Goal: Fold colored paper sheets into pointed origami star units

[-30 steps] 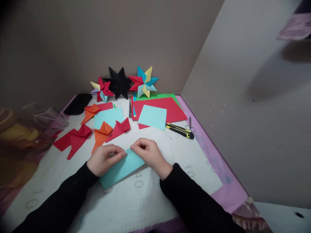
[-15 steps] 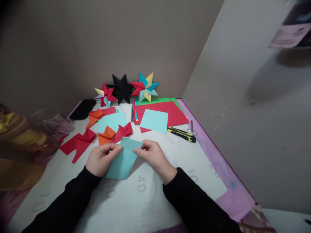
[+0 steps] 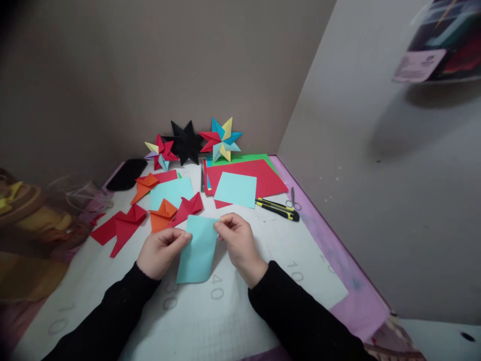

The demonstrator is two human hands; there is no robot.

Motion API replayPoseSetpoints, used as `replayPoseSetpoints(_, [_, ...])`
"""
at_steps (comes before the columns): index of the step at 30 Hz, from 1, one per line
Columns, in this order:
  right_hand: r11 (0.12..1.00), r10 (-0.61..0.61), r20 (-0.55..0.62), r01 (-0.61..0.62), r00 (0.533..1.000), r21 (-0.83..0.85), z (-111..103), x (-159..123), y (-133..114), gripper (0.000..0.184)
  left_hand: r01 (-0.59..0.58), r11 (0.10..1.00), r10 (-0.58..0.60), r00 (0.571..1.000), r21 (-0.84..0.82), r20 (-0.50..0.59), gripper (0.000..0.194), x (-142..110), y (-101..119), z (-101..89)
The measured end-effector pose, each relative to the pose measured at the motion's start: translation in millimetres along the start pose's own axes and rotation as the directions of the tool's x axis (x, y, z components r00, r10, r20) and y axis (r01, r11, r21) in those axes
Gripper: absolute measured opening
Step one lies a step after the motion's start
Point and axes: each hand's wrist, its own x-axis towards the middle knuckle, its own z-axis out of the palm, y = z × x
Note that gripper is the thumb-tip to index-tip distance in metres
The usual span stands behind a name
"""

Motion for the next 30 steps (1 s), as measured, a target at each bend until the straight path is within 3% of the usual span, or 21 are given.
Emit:
replayPoseSetpoints(8, [0.999, 0.041, 0.007, -0.040, 0.999, -0.023, -2.2, 1.6, -0.6, 0.021, 0.007, 1.000, -0.007, 1.000, -0.009, 0.008, 0.031, -0.8, -1.3, 0.6])
replayPoseSetpoints(13, [0.996, 0.089, 0.162, -0.085, 0.983, -0.031, -2.9, 1.3, -2.7, 0.017, 0.012, 1.000, -0.012, 1.000, 0.026, 0.008, 0.030, -0.8, 2.4, -1.1])
replayPoseSetpoints(16, [0.989, 0.093, 0.243, -0.061, 0.966, -0.135, -2.4, 0.1, -5.1, 0.024, -0.022, 0.993, 0.011, 0.996, 0.113, 0.093, 0.028, -2.6, 6.5, 0.8])
replayPoseSetpoints(21, [0.951, 0.105, 0.251, -0.023, 0.962, -0.307, -1.9, -1.8, -10.7, 0.013, -0.086, 0.974, 0.044, 0.978, 0.208, 0.202, 0.024, -6.0, 9.9, 4.0])
replayPoseSetpoints(30, [0.939, 0.128, 0.260, -0.033, 0.957, -0.344, -2.7, -1.9, -13.3, 0.012, -0.093, 0.976, 0.048, 0.974, 0.199, 0.220, 0.024, -3.6, 7.3, 2.0])
